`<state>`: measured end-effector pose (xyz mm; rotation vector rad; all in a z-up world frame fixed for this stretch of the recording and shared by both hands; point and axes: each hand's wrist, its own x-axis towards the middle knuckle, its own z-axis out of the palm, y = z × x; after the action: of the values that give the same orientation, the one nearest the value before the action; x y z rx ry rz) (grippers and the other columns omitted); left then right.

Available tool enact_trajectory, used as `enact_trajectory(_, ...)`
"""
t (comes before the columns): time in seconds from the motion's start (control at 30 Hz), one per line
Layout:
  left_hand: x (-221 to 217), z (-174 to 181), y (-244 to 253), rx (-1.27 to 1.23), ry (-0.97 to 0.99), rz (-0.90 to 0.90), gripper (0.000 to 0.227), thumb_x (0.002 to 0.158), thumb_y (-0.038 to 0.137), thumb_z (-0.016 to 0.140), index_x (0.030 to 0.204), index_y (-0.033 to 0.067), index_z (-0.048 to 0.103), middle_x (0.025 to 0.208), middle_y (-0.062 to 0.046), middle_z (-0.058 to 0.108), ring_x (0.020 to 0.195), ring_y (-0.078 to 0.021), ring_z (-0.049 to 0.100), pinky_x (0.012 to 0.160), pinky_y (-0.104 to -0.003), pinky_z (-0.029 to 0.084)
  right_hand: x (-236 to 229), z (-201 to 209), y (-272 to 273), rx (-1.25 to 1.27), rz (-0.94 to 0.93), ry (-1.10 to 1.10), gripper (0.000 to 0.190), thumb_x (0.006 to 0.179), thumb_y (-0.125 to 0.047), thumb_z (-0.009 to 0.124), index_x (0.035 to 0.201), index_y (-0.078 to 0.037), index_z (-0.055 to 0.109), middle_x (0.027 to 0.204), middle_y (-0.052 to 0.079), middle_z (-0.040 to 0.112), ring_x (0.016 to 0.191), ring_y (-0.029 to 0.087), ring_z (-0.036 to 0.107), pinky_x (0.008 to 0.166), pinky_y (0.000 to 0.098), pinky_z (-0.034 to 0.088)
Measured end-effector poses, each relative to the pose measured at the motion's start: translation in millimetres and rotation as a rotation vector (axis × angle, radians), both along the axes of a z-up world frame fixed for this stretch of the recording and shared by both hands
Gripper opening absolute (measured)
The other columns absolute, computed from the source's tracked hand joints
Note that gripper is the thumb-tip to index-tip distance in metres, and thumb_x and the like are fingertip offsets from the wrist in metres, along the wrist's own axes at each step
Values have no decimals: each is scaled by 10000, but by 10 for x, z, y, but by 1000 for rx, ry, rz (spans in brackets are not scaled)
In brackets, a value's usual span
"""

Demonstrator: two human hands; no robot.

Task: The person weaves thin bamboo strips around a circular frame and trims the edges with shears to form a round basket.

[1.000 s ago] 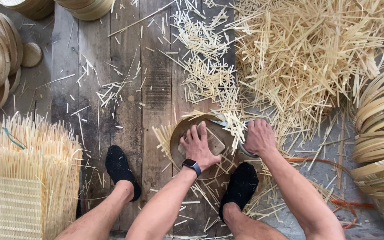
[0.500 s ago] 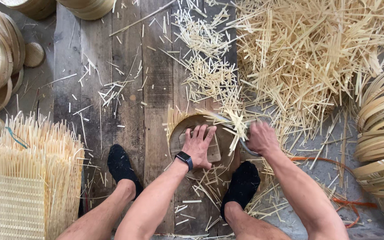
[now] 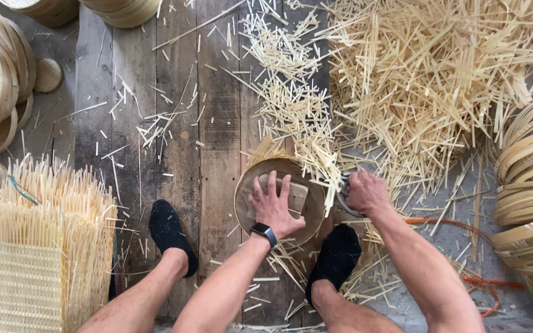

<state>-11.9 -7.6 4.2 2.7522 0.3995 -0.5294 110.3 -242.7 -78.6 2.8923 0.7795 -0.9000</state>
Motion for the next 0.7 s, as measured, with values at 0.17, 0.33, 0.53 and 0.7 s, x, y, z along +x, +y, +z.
enact_trajectory(0.17, -40, -55, 118, 4, 11, -163, 1225, 491, 516, 905, 1531, 245, 318, 1568, -147, 189, 1442, -535, 102, 1049, -789, 249, -17, 11, -63, 92, 0, -102, 533, 795, -436, 678, 1054, 26, 626, 971, 211, 659, 839, 306, 648, 685, 448, 578)
enact_trajectory(0.33, -43, -67, 220, -34, -11, -332, 1230, 452, 526, 929, 1510, 280, 351, 1566, -121, 221, 1448, -522, 108, 1056, -780, 237, 4, -139, 175, 58, 65, -135, 378, 677, -78, 516, 1020, 47, 613, 929, 228, 668, 800, 284, 652, 705, 380, 594)
enact_trajectory(0.53, 3, -58, 390, -39, -5, -533, 1209, 436, 506, 948, 1492, 307, 393, 1598, -92, 217, 1466, -491, 78, 1086, -737, 222, -9, -205, -137, 20, 48, -45, 256, 837, -53, 450, 1006, 16, 628, 942, 224, 688, 794, 266, 664, 694, 375, 589)
enact_trajectory(0.7, 36, -88, 405, -50, 34, -676, 1251, 429, 488, 968, 1527, 318, 396, 1622, -51, 221, 1511, -468, 69, 1139, -732, 189, -60, -380, 74, 147, 100, -341, 306, 798, -13, 429, 1028, 55, 620, 891, 238, 685, 726, 281, 660, 627, 390, 584)
